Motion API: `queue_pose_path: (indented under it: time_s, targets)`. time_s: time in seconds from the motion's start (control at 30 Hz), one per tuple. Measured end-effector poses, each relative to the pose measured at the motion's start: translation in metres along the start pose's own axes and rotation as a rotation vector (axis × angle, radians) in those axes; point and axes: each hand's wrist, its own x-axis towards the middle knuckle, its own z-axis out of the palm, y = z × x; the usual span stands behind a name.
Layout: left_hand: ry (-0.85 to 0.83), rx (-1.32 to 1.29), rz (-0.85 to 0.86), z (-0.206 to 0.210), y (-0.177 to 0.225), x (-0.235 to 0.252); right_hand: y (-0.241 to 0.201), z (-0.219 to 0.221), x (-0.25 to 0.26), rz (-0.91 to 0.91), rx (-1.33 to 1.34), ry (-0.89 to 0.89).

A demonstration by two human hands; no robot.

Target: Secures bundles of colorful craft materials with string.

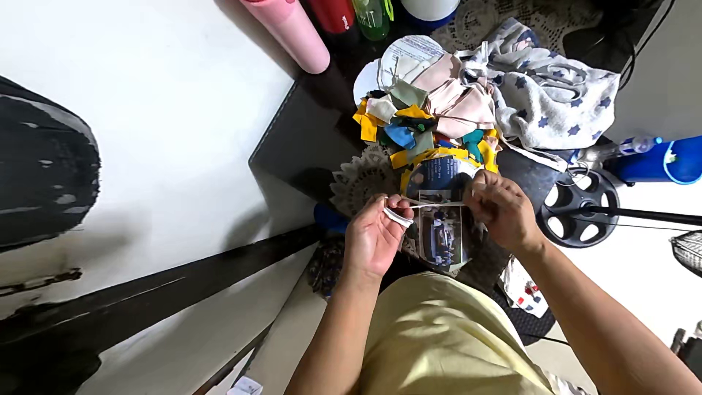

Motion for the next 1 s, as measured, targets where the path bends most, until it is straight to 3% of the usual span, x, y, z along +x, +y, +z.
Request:
queue_pose_path:
  time_s: [0.1,0.17,0.33,0.47,0.53,0.67,0.8,0.87,0.93,1.0]
  targets:
    - [-0.074,0.116,0.030,-0.004,-0.002,-0.007,-0.002,-0.003,0.001,0.052,0.063,0.073]
    - [-0.208,0.313,0.103,-0.005,-0.010,-0.022,-0.006,-0.005,0.003,0.087,0.078,0.117]
    - [-0.508,0.901,0.549,0.004,-0.039,-0.049,-0.017,0.005,0.013,0.141,0.050,0.153]
    - [-0.423,1.225,0.881,0.019,-0.070,-0.056,-0.017,0.010,0.013,0.127,0.017,0.177]
    - [-0.341,1.331,0.941,0.024,-0.078,-0.059,-0.015,0.012,0.011,0.098,0.001,0.175]
    - [-0.369,1.338,0.815,0.033,-0.086,-0.071,-0.016,0.015,0.007,0.087,-0.097,0.153]
    - [-0.407,1.677,0.494,0.029,-0.083,-0.068,-0.043,0.017,0.016,0.238,-0.420,0.065]
    - [-0.387,1.735,0.520,0.025,-0.085,-0.064,-0.061,0.022,0.030,0.313,-0.632,-0.031]
    - [-0.352,1.685,0.607,0.022,-0.088,-0.062,-0.073,0.028,0.042,0.243,-0.935,-0.127]
    - [-0.376,1.688,0.468,0.028,-0.079,-0.063,-0.077,0.034,0.051,0.027,-1.258,-0.197]
